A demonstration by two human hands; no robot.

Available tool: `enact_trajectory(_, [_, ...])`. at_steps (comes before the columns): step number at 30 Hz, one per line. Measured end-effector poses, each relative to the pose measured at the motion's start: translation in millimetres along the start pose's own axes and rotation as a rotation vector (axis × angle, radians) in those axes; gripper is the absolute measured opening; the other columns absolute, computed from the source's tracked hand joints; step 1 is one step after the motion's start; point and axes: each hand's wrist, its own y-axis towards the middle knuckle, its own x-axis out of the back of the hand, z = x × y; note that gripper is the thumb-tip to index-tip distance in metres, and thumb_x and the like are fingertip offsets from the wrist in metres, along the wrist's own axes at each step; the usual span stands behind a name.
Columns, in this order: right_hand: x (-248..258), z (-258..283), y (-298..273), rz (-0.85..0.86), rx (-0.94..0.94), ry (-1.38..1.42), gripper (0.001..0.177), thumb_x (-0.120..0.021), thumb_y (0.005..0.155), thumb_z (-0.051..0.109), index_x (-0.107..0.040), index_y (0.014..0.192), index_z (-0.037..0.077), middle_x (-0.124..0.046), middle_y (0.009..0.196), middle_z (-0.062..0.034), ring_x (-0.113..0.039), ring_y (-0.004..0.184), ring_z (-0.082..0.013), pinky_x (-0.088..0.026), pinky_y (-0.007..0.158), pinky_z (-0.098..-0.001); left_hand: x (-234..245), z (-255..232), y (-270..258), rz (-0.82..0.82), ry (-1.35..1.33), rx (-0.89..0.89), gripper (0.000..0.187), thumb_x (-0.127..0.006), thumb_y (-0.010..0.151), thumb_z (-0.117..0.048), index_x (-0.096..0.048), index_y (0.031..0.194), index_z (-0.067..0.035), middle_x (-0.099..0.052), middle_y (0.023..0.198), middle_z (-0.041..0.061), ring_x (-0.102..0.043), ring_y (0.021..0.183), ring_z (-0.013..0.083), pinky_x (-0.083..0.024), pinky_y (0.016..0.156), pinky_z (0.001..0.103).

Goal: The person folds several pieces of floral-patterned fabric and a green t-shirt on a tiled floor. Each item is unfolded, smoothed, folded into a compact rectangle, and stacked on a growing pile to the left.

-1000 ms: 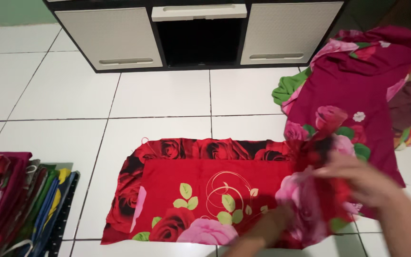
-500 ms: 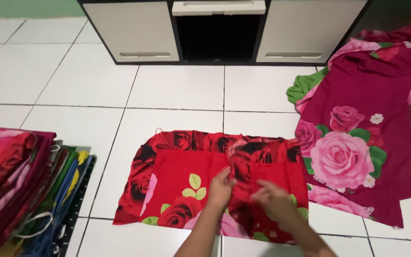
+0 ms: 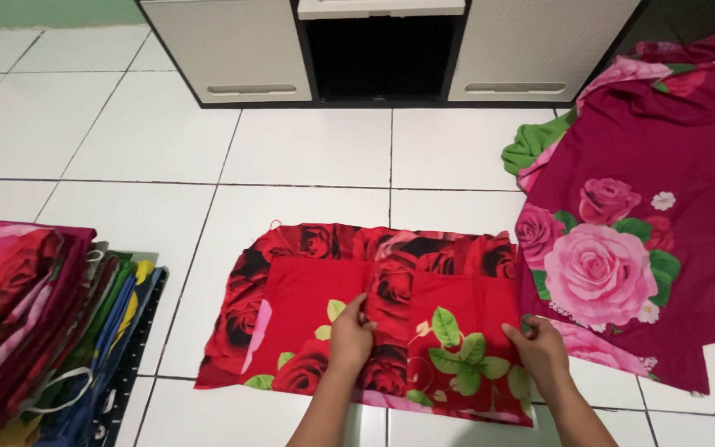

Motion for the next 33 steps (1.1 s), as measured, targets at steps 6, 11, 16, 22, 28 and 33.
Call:
enact_trajectory(6, [-8,3,-4,-0.001,0.035,-0.051,0.065,-0.088,0.075,0.039,-0.065,0.118,-0.005,-0.062,0.084,-0.0086,-0.057,0.068,-0.0191,-0.049,0.060,-0.0354,14,-13,-15,-0.201,0.111,-0.199,0.061,-0.068,0.078,0.006,-0.059,0.137,-0.002,-0.068,0.110,0.020,-0.067,0.098,0.0345,-0.053,0.084,0.042])
enact_trajectory(11, [-19,4,-11,0.017,0.027,-0.115,0.068,-0.091,0.070,0.041,-0.066,0.117,-0.002,-0.066,0.081,-0.0064,-0.063,0.070,-0.0172,-0.053,0.065,-0.0320,16,-31,-25,-0.209,-0.020,0.037,0.055,-0.063,0.086,0.002,-0.058,0.139,-0.010,-0.067,0.107,0.017,-0.067,0.095,0.0321,-0.053,0.088,0.040])
enact_trajectory(16, [-28,-8,-6,0.008,0.040,-0.050,0.068,-0.093,0.067,0.039,-0.068,0.113,-0.003,-0.064,0.078,-0.0068,-0.061,0.068,-0.0175,-0.054,0.064,-0.0324,31,-32,-32,-0.213,0.041,-0.137,0.048,-0.060,0.091,0.001,-0.064,0.137,-0.012,-0.066,0.115,0.016,-0.066,0.106,0.0328,-0.052,0.094,0.040])
enact_trajectory(22, [-42,-24,-1,0.117,-0.025,0.035,0.061,-0.092,0.066,0.027,-0.068,0.115,0.000,-0.070,0.082,-0.0093,-0.067,0.071,-0.0200,-0.056,0.065,-0.0333,11,-16,-38,-0.296,0.690,-0.350,0.052,-0.051,0.095,-0.021,-0.053,0.147,-0.014,-0.046,0.153,0.018,-0.047,0.137,0.0390,-0.039,0.109,0.051])
enact_trajectory(28, [-1,44,-21,0.360,-0.431,0.665,0.046,-0.077,0.078,0.011,-0.060,0.119,0.018,-0.069,0.105,-0.0026,-0.070,0.090,-0.0237,-0.057,0.074,-0.0409,-78,-2,-67,-0.235,0.768,-0.347,0.083,-0.043,0.090,-0.067,-0.035,0.155,-0.016,-0.016,0.164,0.020,-0.013,0.151,0.0487,-0.010,0.110,0.077])
enact_trajectory(33, [70,158,-65,0.545,-0.023,0.690,0.082,-0.069,0.075,0.008,-0.043,0.152,-0.002,-0.074,0.109,-0.0077,-0.074,0.084,-0.0156,-0.061,0.068,-0.0315,-147,-15,-63,0.330,0.244,-0.427,0.063,-0.030,0.113,-0.052,-0.039,0.164,-0.015,-0.031,0.169,0.021,-0.021,0.157,0.0447,-0.012,0.126,0.064])
